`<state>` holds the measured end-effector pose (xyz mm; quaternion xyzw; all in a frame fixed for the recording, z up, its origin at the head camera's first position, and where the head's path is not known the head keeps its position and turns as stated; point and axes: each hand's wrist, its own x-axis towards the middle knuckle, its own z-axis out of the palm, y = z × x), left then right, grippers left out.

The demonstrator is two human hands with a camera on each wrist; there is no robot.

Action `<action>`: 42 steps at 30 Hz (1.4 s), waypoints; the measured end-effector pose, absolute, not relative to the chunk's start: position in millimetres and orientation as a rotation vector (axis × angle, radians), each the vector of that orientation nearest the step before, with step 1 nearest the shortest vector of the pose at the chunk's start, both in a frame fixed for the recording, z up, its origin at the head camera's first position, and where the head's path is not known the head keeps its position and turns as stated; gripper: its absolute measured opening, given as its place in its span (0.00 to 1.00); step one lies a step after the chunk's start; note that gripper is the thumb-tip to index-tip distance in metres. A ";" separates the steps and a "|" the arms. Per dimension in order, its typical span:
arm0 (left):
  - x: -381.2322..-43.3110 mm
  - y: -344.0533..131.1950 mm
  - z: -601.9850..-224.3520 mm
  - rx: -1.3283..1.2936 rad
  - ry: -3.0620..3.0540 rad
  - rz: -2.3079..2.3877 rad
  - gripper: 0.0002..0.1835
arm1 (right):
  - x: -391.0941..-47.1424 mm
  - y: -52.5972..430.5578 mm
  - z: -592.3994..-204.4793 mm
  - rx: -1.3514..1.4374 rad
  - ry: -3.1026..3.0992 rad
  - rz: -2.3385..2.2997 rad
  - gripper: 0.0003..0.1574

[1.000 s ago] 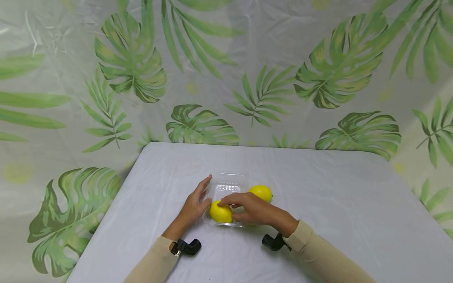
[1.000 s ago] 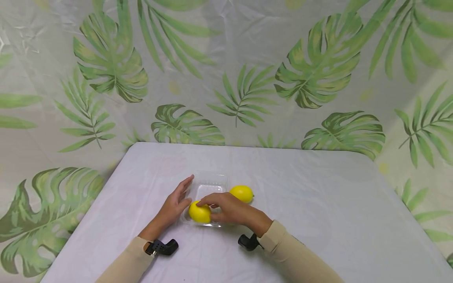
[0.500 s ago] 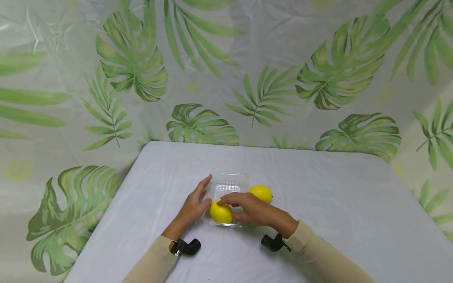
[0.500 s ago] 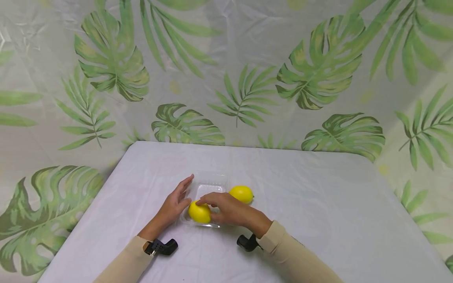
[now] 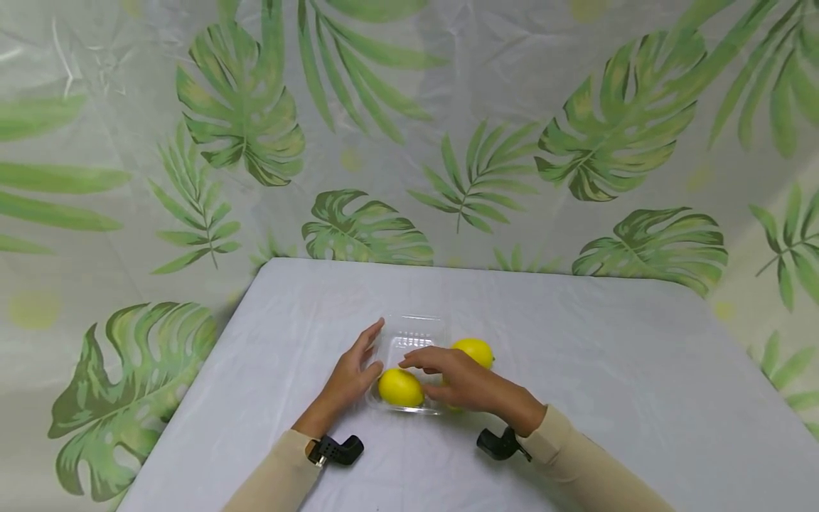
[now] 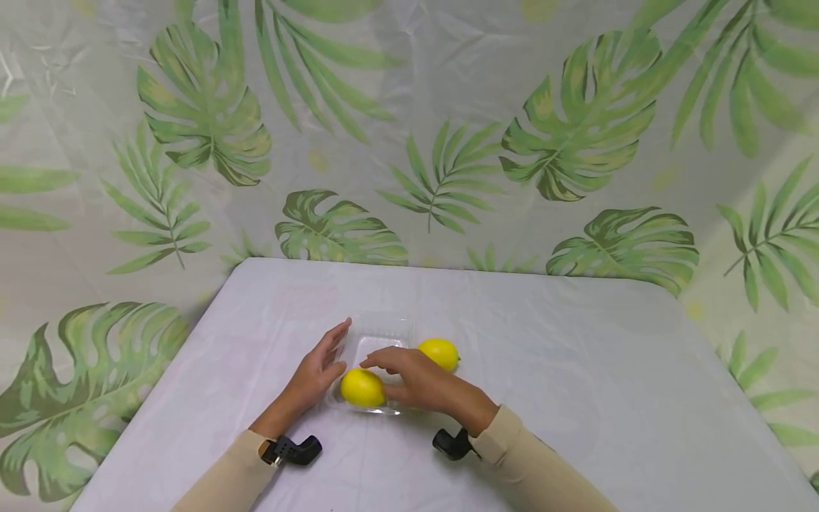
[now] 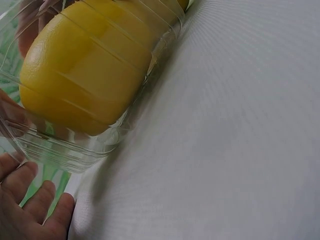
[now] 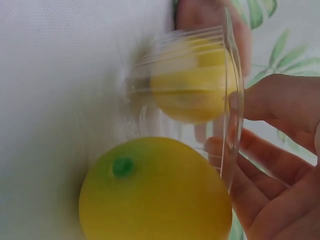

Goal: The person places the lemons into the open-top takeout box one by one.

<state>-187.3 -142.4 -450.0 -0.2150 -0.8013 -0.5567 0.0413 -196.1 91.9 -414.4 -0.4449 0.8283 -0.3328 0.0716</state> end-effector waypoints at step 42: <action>-188.9 -142.4 -455.1 -0.643 -2.446 -1.702 0.34 | -215.2 164.1 -419.2 -1.222 2.875 -1.127 0.19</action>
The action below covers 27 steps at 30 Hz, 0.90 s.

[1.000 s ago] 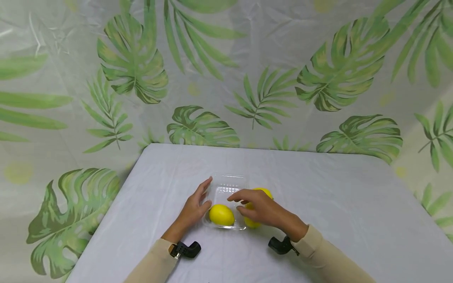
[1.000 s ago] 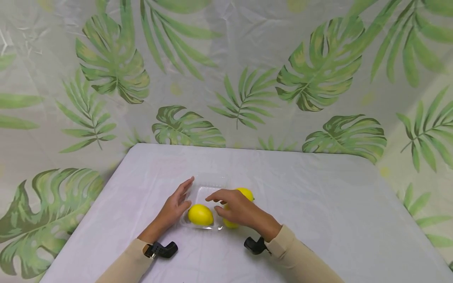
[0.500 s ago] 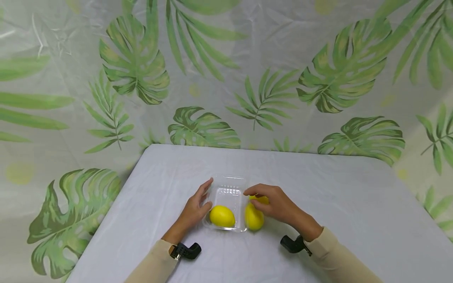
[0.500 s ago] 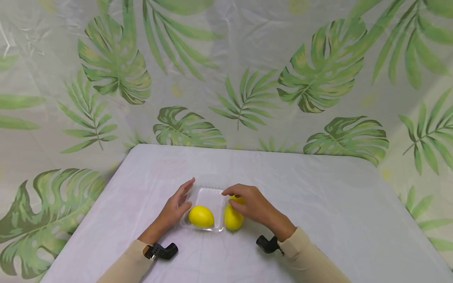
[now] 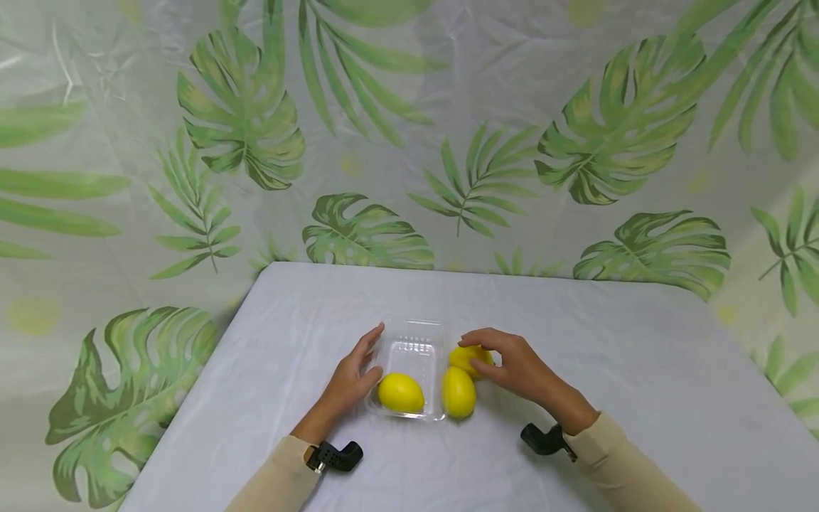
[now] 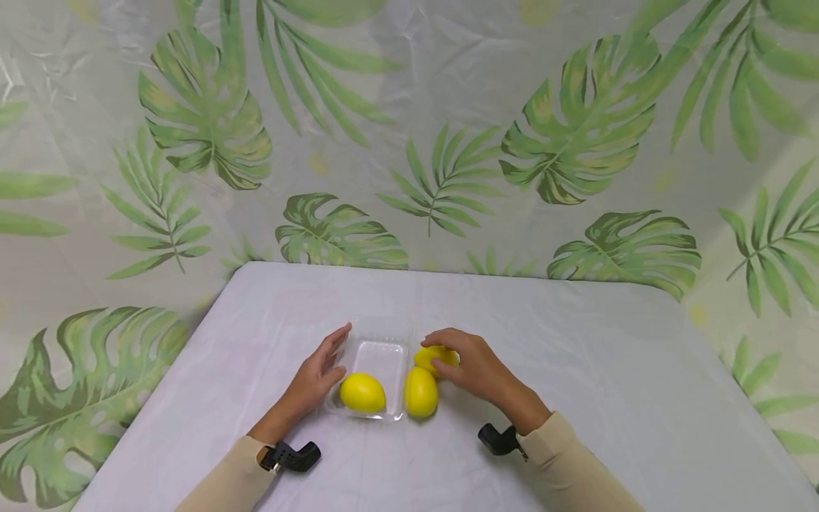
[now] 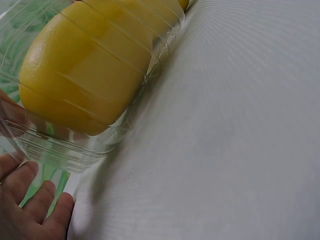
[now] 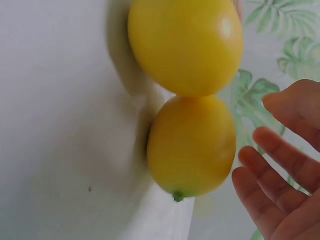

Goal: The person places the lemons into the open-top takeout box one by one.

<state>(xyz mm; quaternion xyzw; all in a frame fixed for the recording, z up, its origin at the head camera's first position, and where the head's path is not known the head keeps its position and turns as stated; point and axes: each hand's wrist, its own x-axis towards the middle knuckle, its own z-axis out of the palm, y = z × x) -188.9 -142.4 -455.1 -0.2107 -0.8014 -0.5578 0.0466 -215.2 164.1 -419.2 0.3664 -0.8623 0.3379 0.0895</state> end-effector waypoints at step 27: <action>-187.5 -141.6 -451.3 -0.632 -2.458 -1.707 0.34 | -219.7 178.2 -436.6 1.044 -2.720 1.078 0.32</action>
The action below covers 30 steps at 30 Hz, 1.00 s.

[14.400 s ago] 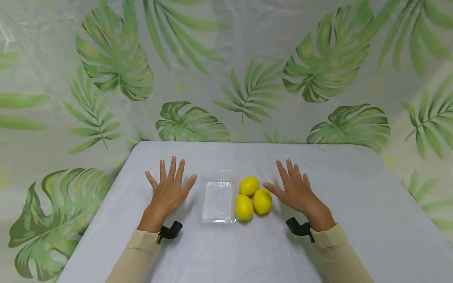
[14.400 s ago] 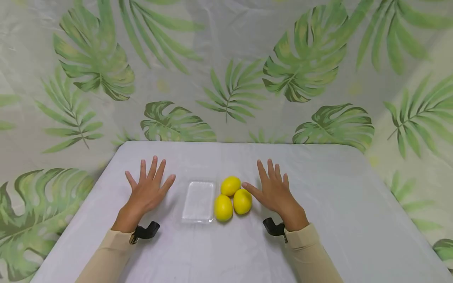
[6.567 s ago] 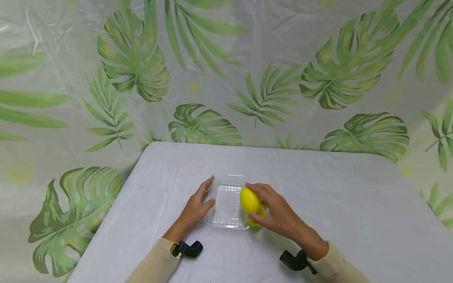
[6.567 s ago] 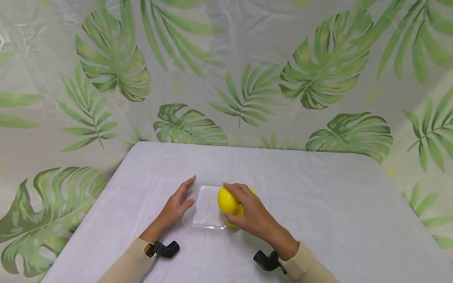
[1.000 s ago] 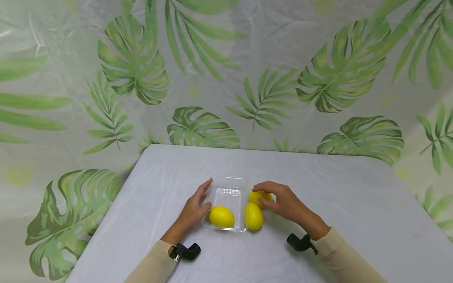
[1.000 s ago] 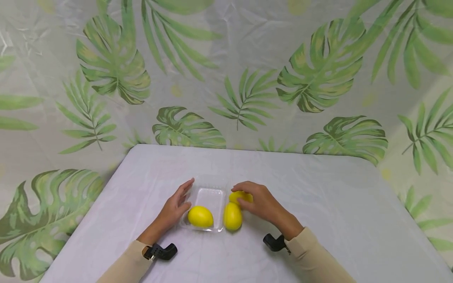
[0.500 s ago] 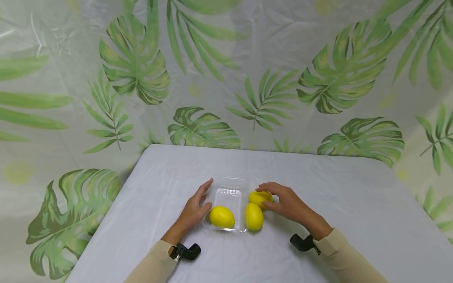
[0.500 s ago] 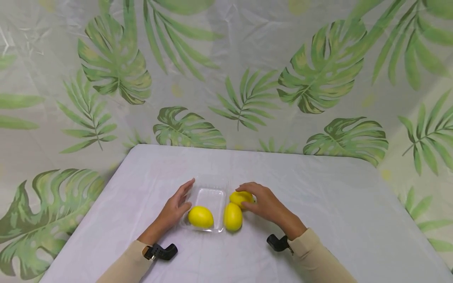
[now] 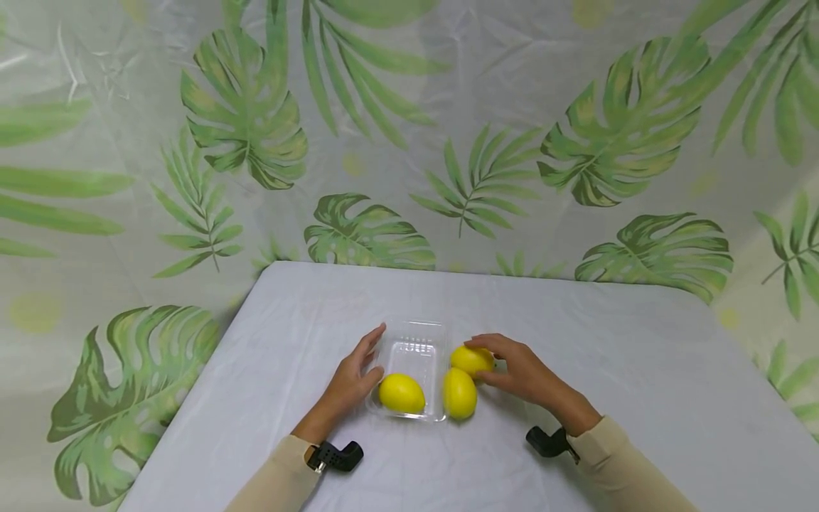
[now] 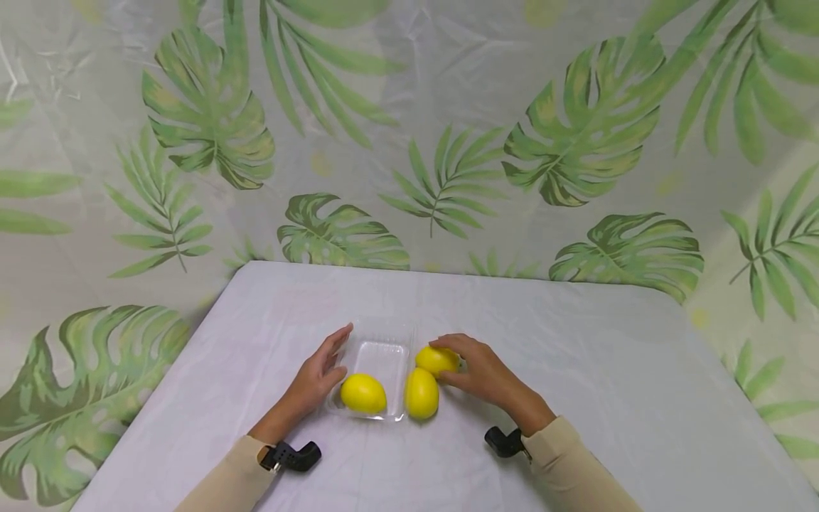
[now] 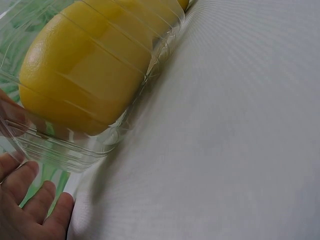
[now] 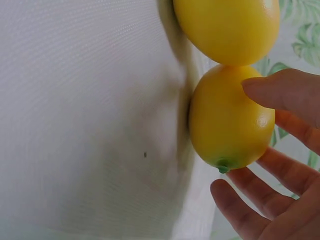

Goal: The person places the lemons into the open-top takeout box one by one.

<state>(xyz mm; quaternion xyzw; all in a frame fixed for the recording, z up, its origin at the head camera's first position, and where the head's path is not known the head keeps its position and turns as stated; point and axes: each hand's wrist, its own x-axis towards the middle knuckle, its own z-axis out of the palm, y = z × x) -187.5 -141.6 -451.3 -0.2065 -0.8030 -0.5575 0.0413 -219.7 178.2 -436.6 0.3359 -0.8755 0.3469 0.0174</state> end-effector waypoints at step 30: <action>-186.5 -141.2 -451.8 -0.646 -2.446 -1.709 0.34 | -227.1 178.8 -446.3 0.996 -2.772 1.006 0.35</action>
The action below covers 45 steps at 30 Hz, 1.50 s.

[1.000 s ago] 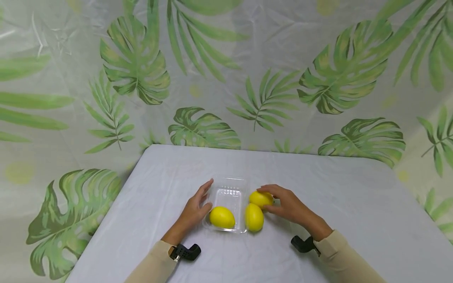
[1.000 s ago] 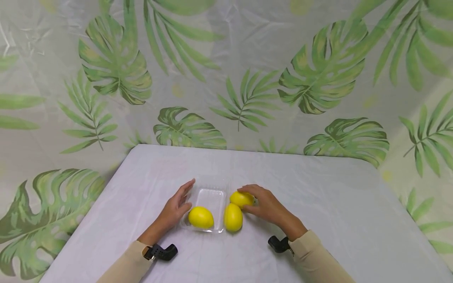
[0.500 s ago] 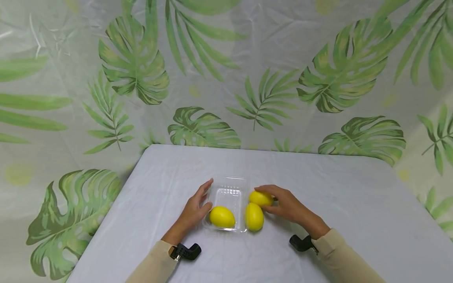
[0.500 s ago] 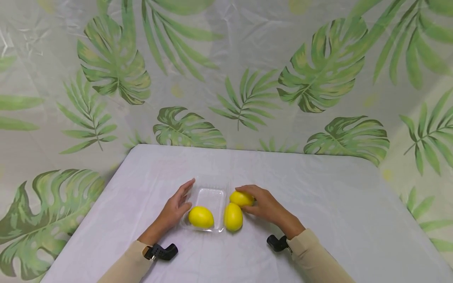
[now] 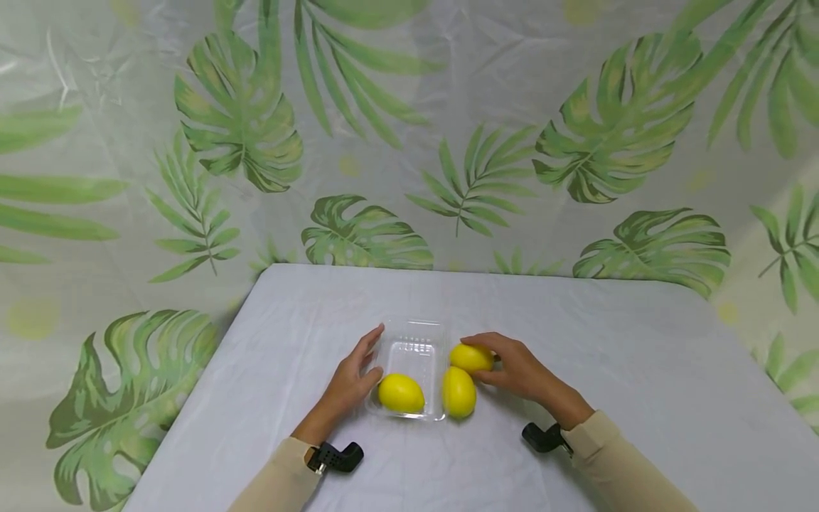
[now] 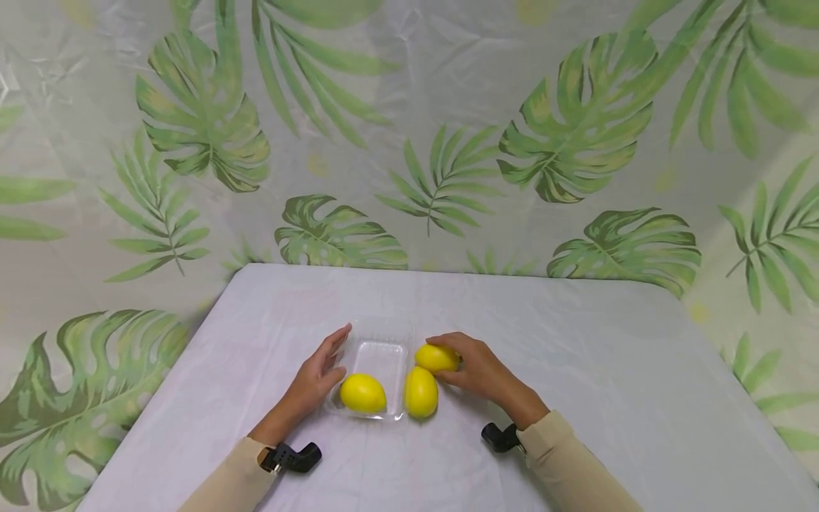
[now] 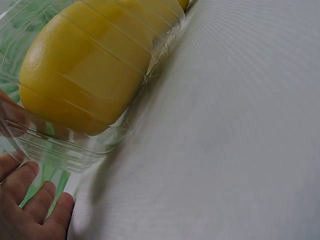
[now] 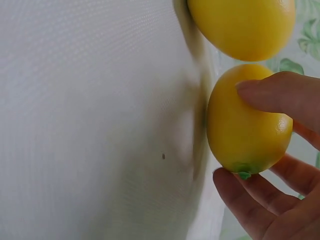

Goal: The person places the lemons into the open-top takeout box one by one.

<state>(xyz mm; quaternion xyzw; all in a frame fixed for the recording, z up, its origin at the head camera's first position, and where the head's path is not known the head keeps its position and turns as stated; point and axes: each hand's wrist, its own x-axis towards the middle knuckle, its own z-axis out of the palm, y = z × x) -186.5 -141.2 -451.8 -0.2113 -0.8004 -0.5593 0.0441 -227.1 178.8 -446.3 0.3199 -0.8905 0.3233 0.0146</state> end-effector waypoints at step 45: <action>-203.6 -145.4 -487.5 -0.601 -2.484 -1.692 0.37 | -220.4 123.2 -407.2 1.109 -2.606 1.055 0.34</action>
